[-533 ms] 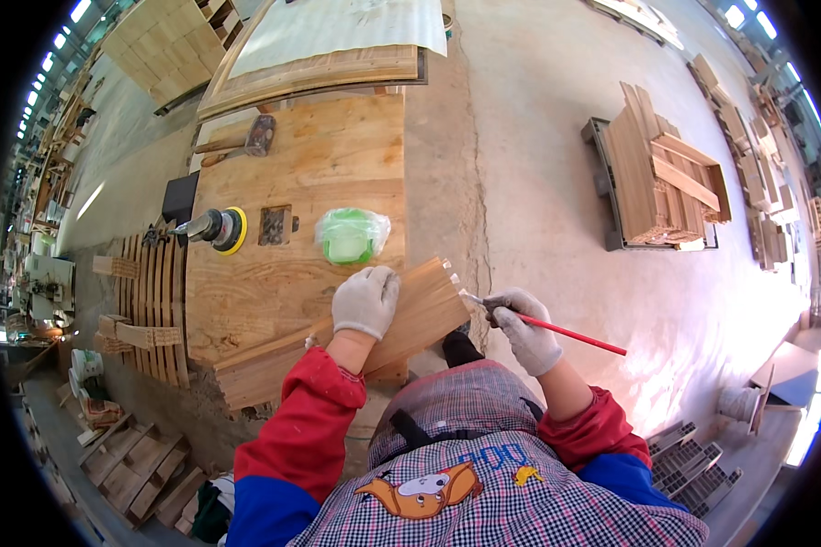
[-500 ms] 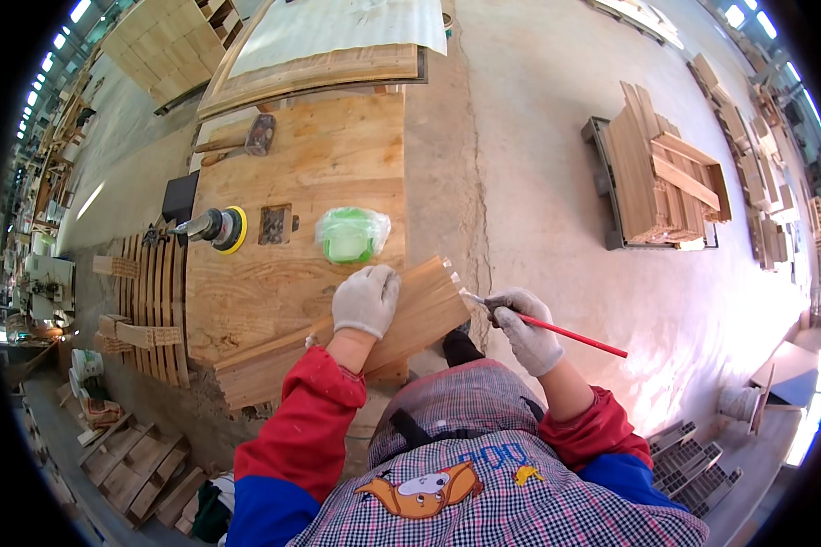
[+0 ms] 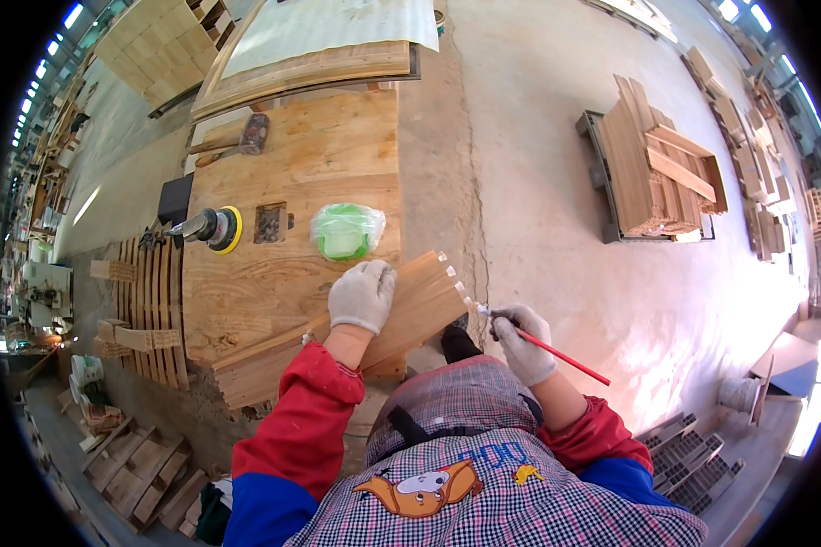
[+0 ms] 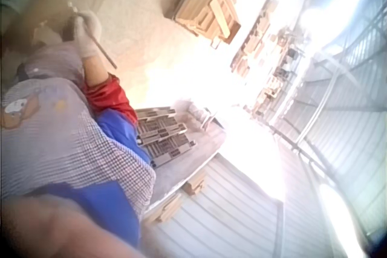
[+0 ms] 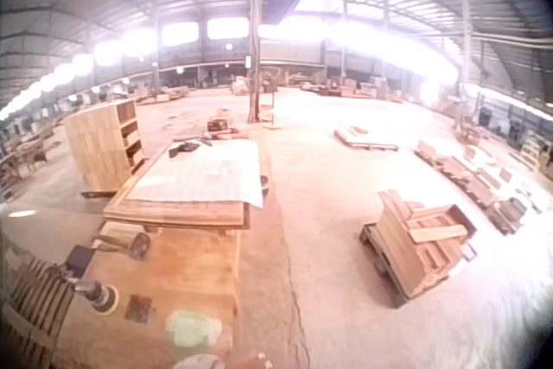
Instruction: The person applies glue to the dowels of wooden pieces using a brush and then joins them together. They use a hammer to tap the pieces into place while sitting on the floor.
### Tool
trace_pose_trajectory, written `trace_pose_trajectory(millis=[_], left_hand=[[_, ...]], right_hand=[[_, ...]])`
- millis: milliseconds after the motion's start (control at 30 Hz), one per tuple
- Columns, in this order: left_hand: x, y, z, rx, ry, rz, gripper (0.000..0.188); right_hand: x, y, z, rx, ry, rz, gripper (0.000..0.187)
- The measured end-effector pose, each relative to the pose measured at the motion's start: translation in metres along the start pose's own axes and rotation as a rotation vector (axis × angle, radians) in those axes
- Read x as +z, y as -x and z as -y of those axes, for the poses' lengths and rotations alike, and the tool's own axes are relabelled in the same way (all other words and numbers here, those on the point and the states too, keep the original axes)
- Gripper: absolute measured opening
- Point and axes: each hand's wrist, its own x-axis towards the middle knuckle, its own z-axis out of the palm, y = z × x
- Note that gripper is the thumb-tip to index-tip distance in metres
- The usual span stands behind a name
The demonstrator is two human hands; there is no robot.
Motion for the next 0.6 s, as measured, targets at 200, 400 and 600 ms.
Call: trace_pose_trajectory(millis=[200,400,600], left_hand=[[0.001,0.002,0.003,0.003,0.010,-0.003,0.019],[0.000,-0.001,0.001,0.016,0.010,-0.002,0.019],[0.000,-0.001,0.001,0.023,0.001,-0.004,0.019]], right_hand=[[-0.006,-0.002,0.028,-0.224,0.298,0.070,0.021],[0.002,-0.005,0.026,-0.262,0.314,0.161,0.022],[-0.012,0.000,0.012,-0.134,0.167,0.186,0.020]])
